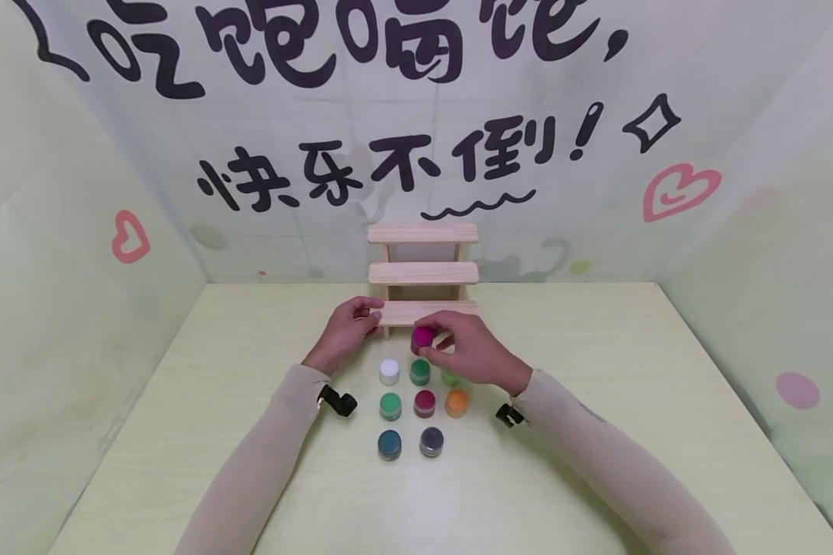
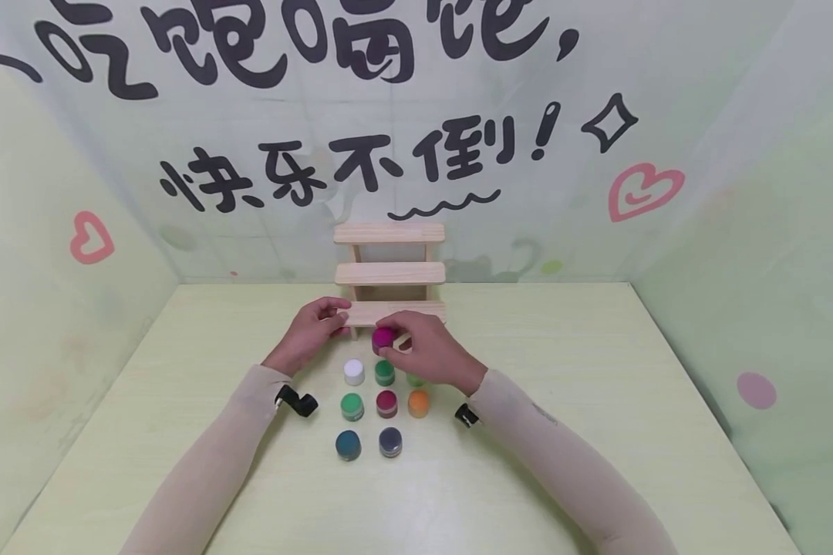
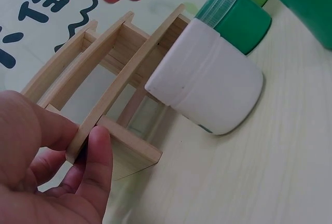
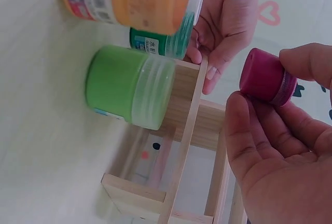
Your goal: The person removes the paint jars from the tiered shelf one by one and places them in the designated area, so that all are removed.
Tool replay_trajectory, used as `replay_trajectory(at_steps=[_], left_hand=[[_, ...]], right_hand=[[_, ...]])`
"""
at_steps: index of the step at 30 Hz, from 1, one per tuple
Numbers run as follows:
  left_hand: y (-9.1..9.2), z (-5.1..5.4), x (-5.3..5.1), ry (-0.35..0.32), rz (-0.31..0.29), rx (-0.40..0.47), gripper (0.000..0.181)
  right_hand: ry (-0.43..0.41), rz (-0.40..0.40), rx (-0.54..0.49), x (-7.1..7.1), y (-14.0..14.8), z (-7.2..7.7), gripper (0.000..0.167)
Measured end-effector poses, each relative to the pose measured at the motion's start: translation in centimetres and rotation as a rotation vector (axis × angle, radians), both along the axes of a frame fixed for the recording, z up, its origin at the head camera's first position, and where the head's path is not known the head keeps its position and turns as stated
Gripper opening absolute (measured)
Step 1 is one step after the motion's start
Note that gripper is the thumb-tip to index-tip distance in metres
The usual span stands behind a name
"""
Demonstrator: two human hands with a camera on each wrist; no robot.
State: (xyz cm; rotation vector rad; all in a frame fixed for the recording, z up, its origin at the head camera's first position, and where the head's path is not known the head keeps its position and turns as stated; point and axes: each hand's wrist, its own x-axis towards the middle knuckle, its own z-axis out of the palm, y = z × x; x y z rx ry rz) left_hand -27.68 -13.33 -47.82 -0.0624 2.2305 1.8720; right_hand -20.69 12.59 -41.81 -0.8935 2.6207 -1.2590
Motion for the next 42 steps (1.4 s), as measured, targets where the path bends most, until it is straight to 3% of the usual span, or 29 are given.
replay_trajectory(at_steps=[22, 42], left_hand=[[0.0, -0.1, 0.1, 0.019, 0.003, 0.043, 0.027], [0.1, 0.3, 0.2, 0.021, 0.002, 0.057, 0.026]], right_hand=[[0.067, 0.063, -0.004, 4.7, 3.6, -1.7, 0.035], [0.090, 0.153, -0.025, 7.8, 5.0, -2.7, 0.035]])
